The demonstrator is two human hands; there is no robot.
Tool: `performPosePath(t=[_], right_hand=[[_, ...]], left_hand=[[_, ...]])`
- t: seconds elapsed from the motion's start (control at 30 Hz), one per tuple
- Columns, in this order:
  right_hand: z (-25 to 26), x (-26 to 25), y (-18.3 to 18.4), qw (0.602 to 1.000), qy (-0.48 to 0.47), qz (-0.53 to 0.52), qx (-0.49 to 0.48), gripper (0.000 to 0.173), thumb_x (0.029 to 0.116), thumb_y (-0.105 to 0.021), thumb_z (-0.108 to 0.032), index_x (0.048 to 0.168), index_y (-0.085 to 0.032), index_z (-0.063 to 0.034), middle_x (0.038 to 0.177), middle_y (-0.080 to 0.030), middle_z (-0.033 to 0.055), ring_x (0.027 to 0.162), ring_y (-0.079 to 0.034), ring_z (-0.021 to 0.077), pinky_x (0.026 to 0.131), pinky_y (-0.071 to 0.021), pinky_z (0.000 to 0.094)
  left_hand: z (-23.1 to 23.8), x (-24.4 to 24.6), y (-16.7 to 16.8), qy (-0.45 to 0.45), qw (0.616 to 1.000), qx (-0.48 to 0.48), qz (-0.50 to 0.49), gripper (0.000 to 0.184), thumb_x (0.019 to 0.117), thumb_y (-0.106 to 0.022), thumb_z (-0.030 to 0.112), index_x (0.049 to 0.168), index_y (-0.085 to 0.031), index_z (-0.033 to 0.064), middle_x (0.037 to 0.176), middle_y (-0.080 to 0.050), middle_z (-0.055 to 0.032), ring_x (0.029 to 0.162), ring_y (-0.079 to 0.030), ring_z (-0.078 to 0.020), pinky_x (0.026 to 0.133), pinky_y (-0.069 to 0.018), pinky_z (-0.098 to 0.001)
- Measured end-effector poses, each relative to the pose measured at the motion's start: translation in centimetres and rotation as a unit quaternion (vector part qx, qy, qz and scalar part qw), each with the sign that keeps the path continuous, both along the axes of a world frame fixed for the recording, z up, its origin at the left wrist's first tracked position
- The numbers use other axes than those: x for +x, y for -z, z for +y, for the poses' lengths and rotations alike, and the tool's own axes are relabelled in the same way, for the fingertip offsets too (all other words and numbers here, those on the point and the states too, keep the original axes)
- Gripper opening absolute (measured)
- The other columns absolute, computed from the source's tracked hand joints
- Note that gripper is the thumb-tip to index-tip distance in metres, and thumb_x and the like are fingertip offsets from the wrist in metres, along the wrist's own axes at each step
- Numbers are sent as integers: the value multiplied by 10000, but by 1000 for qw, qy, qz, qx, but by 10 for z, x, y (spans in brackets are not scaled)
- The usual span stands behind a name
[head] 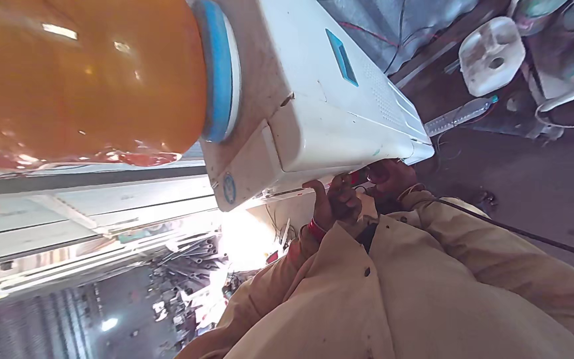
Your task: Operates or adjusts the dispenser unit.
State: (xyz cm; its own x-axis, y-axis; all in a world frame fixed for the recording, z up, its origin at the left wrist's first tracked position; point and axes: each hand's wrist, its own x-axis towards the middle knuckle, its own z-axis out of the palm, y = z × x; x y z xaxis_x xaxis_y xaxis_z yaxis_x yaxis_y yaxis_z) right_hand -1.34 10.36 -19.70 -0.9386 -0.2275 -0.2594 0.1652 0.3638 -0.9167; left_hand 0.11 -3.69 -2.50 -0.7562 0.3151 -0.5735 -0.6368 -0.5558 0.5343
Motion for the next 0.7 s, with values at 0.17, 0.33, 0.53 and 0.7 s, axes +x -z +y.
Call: performPosePath(t=[0.17, 0.33, 0.53, 0.7], right_hand=[[5, -4, -5, 999, -26, -27, -7, 649, 751, -853, -92, 1354, -624, -19, 1261, -643, 330, 1128, -644, 535, 909, -497, 701], [1, -3, 0, 999, -31, -19, -8, 648, 757, -848, -130, 1358, -626, -36, 1251, -650, 322, 1127, -644, 529, 901, -498, 701], [6, -8, -2, 994, -85, -71, -2, 669, 825, -818, -183, 1439, -570, -93, 1320, -626, 287, 1205, -617, 484, 984, -480, 666], [7, -10, 3, 992, -96, -77, -13, 680, 814, -814, -149, 1445, -567, -95, 1270, -638, 305, 1174, -626, 490, 970, -482, 663]], left_hand=[[1, -1, -1, 7, 1000, -10, 4, 741, 745, -596, 800, 1101, -664, 153, 750, -682, 64, 631, -665, -42, 638, -573, -196], [-2, 0, 0, 25, 999, -17, 15, 755, 701, -626, 816, 1097, -672, 175, 746, -684, 66, 641, -676, -49, 645, -582, -206], [2, 1, -2, -17, 999, 30, -6, 716, 820, -586, 742, 1104, -695, 95, 792, -691, 21, 641, -665, -59, 639, -570, -194], [6, -3, -5, -23, 1000, 4, -10, 713, 819, -570, 750, 1066, -688, 92, 788, -679, 37, 622, -646, -41, 617, -555, -175]])
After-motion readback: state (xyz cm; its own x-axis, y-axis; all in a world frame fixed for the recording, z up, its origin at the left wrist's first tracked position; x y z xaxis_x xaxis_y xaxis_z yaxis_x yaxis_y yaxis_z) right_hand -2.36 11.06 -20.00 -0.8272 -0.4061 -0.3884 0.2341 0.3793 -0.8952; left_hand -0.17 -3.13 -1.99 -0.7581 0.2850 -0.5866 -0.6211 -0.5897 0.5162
